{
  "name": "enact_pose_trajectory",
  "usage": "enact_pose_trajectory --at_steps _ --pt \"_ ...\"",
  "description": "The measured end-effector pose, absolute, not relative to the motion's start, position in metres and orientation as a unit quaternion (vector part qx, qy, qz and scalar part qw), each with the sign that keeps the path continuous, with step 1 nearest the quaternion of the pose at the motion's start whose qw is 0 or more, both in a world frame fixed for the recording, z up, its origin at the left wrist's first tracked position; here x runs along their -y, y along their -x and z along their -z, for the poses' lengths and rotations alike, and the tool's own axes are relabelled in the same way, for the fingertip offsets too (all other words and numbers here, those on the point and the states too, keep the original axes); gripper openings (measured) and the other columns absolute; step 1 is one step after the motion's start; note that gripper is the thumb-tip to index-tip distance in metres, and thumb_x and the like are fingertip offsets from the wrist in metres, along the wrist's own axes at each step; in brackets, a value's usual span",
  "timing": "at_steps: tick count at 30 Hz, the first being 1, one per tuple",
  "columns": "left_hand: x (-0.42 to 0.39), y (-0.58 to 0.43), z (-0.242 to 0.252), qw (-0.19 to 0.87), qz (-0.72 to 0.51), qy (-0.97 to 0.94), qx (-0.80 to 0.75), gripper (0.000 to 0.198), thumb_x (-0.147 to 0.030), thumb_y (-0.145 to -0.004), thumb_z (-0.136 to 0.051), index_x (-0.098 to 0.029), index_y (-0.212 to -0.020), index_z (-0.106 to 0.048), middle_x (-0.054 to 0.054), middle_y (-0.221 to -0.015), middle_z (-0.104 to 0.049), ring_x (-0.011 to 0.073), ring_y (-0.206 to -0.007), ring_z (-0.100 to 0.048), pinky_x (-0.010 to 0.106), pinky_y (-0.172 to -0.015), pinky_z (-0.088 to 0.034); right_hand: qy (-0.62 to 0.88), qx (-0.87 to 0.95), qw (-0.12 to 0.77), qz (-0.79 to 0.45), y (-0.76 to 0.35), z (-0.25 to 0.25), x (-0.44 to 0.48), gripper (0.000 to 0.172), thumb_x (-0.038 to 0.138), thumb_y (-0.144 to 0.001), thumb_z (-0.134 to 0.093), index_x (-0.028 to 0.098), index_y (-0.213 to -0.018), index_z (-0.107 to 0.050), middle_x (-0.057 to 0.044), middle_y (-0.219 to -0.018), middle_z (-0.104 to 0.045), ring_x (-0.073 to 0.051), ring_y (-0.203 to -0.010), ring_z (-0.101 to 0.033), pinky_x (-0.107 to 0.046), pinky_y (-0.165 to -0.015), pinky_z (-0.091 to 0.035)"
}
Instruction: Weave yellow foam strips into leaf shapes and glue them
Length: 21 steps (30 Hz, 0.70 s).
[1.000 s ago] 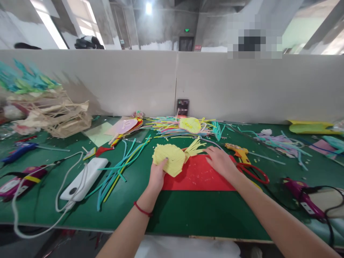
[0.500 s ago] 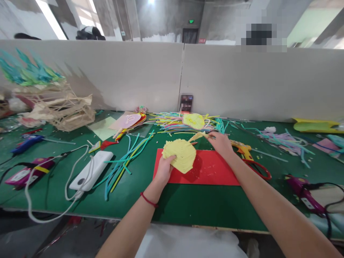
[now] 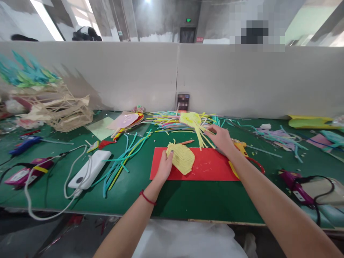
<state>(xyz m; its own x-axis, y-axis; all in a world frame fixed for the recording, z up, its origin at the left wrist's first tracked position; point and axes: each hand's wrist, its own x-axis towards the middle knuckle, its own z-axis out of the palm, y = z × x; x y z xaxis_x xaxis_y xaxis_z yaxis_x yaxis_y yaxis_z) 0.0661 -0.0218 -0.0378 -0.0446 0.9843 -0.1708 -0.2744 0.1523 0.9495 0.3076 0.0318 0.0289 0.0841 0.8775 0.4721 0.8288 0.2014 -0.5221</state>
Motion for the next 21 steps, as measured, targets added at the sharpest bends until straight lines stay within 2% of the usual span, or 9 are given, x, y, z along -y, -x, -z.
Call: enact_pose_trajectory --at_steps 2,4,7,9,11,13,16,18,21 --pt "0.021 -0.061 0.037 0.548 -0.528 -0.399 -0.512 0.012 -0.022 -0.072 -0.069 -0.016 -0.080 -0.063 0.008 -0.088 -0.069 0.0267 -0.097 -0.063 0.037 -0.089 -0.047 0.631 0.675 0.379 -0.042 -0.308 -0.028 -0.028 0.016 0.036 -0.076 -0.057 0.021 -0.075 -0.061 -0.006 -0.083 -0.071 -0.024 -0.081 -0.065 -0.035 -0.073 -0.047" --pt "0.021 -0.057 0.035 0.512 -0.524 -0.425 -0.531 0.014 -0.015 -0.068 -0.071 -0.017 -0.081 -0.066 0.007 -0.087 -0.068 0.0265 -0.097 -0.062 0.036 -0.091 -0.045 0.637 0.667 0.383 -0.048 -0.309 -0.029 -0.026 0.013 0.034 -0.076 -0.058 0.021 -0.075 -0.059 -0.007 -0.082 -0.071 -0.025 -0.080 -0.066 -0.035 -0.073 -0.046" --pt "0.023 -0.055 0.030 0.474 -0.527 -0.451 -0.542 0.042 -0.011 -0.065 -0.072 -0.022 -0.105 -0.066 0.006 -0.100 -0.068 0.0235 -0.098 -0.061 0.033 -0.093 -0.043 0.644 0.652 0.396 -0.056 -0.310 -0.031 -0.028 0.011 0.032 -0.075 -0.060 0.021 -0.077 -0.058 -0.007 -0.080 -0.072 -0.025 -0.080 -0.067 -0.035 -0.074 -0.047" --pt "0.024 -0.054 0.028 0.465 -0.525 -0.464 -0.541 0.050 -0.010 -0.065 -0.072 -0.024 -0.112 -0.064 0.005 -0.103 -0.067 0.0221 -0.095 -0.062 0.033 -0.093 -0.044 0.644 0.646 0.406 -0.061 -0.310 -0.033 -0.028 0.011 0.032 -0.076 -0.060 0.022 -0.079 -0.058 -0.006 -0.079 -0.072 -0.025 -0.079 -0.067 -0.035 -0.074 -0.047" --pt "0.024 -0.053 0.026 0.463 -0.521 -0.470 -0.541 0.037 -0.011 -0.067 -0.072 -0.022 -0.102 -0.069 0.006 -0.100 -0.068 0.0221 -0.094 -0.062 0.033 -0.094 -0.043 0.639 0.645 0.414 -0.064 -0.309 -0.036 -0.026 0.011 0.034 -0.078 -0.059 0.023 -0.080 -0.058 -0.006 -0.079 -0.072 -0.024 -0.080 -0.068 -0.035 -0.074 -0.047" --pt "0.024 -0.050 0.023 0.459 -0.528 -0.466 -0.541 0.022 -0.014 -0.071 -0.069 -0.021 -0.092 -0.071 0.007 -0.106 -0.066 0.0227 -0.104 -0.059 0.032 -0.100 -0.039 0.631 0.651 0.418 -0.065 -0.307 -0.039 -0.022 0.012 0.036 -0.080 -0.058 0.023 -0.080 -0.059 -0.006 -0.081 -0.073 -0.024 -0.084 -0.068 -0.035 -0.075 -0.048" --pt "0.024 -0.046 0.020 0.469 -0.545 -0.445 -0.534 0.021 -0.022 -0.080 -0.065 -0.022 -0.100 -0.067 0.006 -0.123 -0.059 0.0215 -0.121 -0.049 0.030 -0.108 -0.031 0.618 0.663 0.417 -0.063 -0.304 -0.041 -0.013 0.016 0.039 -0.081 -0.057 0.023 -0.080 -0.059 -0.007 -0.082 -0.072 -0.026 -0.088 -0.068 -0.036 -0.076 -0.048" --pt "0.023 -0.047 0.018 0.513 -0.535 -0.428 -0.517 0.024 -0.030 -0.085 -0.060 -0.020 -0.107 -0.064 0.009 -0.121 -0.060 0.0228 -0.118 -0.053 0.034 -0.105 -0.036 0.608 0.672 0.418 -0.058 -0.300 -0.038 -0.005 0.018 0.040 -0.081 -0.058 0.022 -0.080 -0.059 -0.007 -0.081 -0.071 -0.026 -0.088 -0.068 -0.035 -0.075 -0.048" --pt "0.023 -0.053 0.014 0.620 -0.478 -0.406 -0.472 0.040 -0.044 -0.092 -0.046 -0.013 -0.114 -0.061 0.016 -0.107 -0.067 0.0271 -0.098 -0.065 0.041 -0.087 -0.051 0.569 0.711 0.412 -0.033 -0.289 -0.028 0.011 0.016 0.036 -0.084 -0.056 0.021 -0.083 -0.060 -0.006 -0.081 -0.071 -0.024 -0.082 -0.068 -0.033 -0.070 -0.050"
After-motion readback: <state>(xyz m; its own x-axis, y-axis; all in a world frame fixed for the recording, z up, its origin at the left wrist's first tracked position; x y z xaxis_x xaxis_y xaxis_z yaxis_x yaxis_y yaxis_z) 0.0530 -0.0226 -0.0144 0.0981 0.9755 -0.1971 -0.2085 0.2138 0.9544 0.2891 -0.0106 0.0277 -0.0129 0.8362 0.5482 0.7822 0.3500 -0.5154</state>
